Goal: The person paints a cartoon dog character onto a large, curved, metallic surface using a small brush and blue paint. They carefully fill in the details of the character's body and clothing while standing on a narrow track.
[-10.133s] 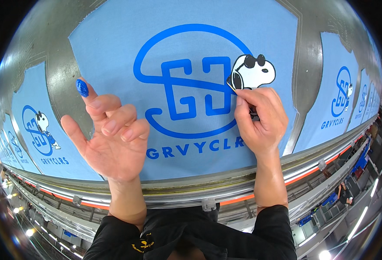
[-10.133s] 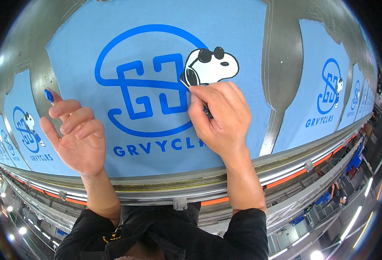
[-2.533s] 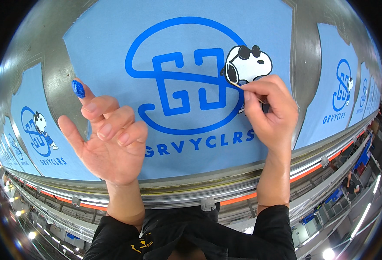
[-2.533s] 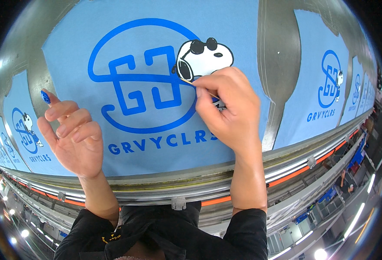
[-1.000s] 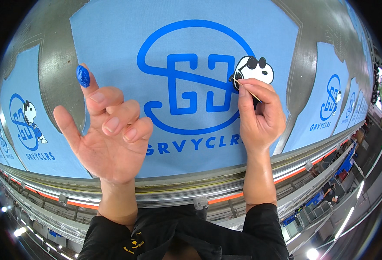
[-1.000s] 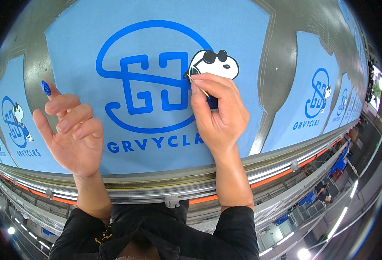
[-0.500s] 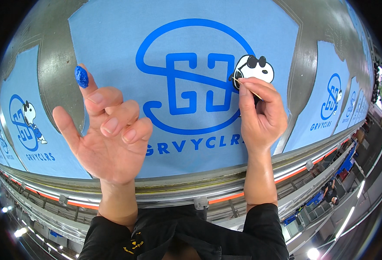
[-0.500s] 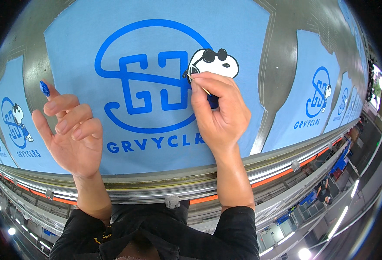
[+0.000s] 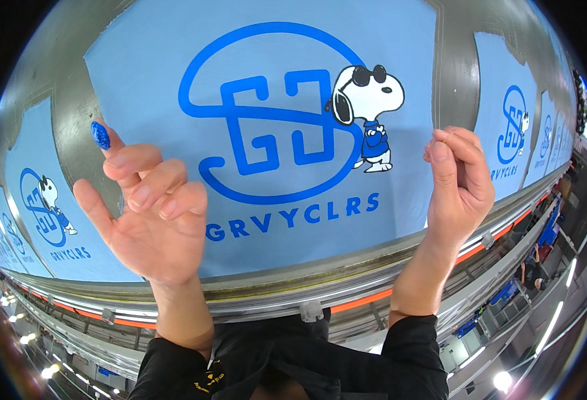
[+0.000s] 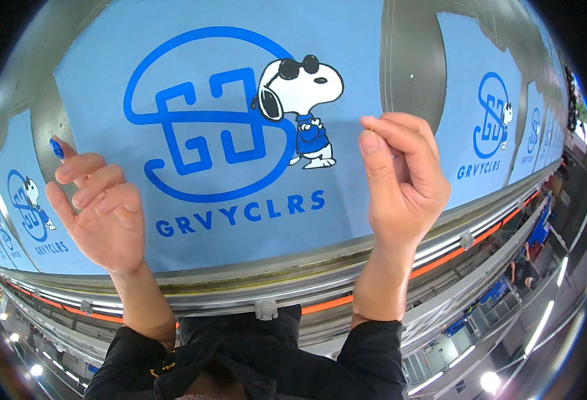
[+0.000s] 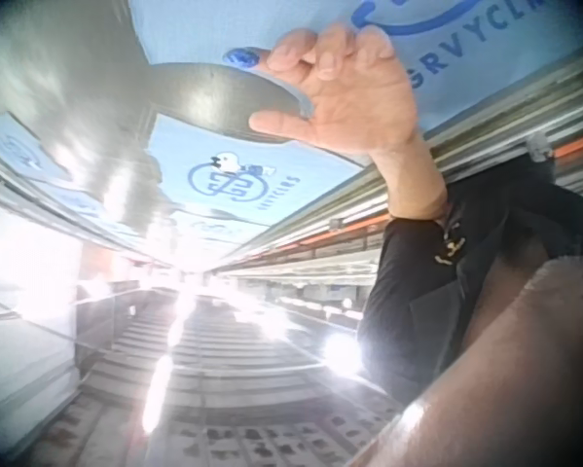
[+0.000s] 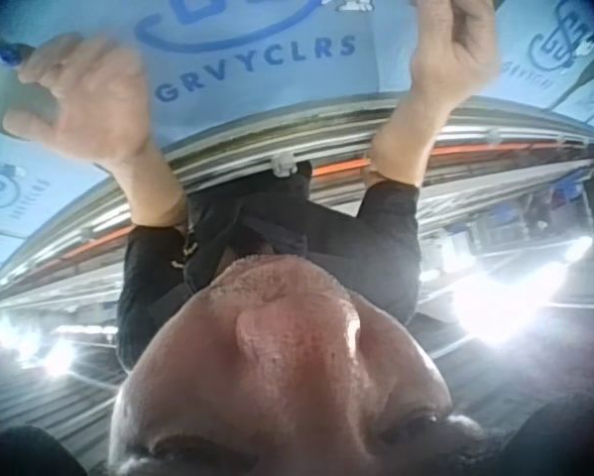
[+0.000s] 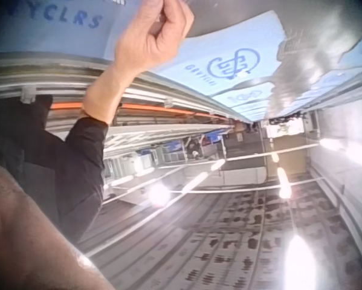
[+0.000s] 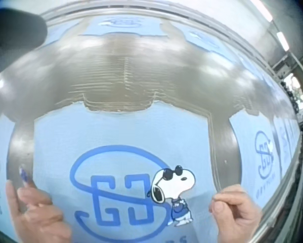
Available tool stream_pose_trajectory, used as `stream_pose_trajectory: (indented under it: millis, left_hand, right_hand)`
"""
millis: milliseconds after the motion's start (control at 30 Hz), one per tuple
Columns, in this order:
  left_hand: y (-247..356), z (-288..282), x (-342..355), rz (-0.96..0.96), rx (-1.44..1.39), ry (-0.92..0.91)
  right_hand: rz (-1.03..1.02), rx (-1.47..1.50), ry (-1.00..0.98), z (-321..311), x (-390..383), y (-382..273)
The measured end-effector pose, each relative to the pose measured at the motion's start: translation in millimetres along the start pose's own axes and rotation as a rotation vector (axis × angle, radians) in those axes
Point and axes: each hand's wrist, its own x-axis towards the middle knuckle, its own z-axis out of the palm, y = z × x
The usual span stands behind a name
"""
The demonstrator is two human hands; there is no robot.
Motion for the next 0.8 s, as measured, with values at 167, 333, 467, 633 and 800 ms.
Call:
stream_pose_trajectory:
  millis: [167,333,467,633,800]
  left_hand:
    - [-3,1,0,-0.019,0.032,0.002]
    - [-7,1,1,-0.016,0.016,0.002]
    - [-7,2,0,-0.013,0.028,0.003]
    - [-7,3,1,-0.012,0.043,0.002]
    - [-8,3,0,-0.013,0.043,0.001]
  right_hand:
    - [0.014,-0.186,-0.119,-6,-5,2]
    - [-0.161,-0.157,-0.064,4,-3,17]
    - [-0.187,-0.249,-0.116,6,-9,20]
    - [-0.207,-0.251,-0.181,7,-15,23]
    - [-0.262,-0.243,-0.177,13,-16,28]
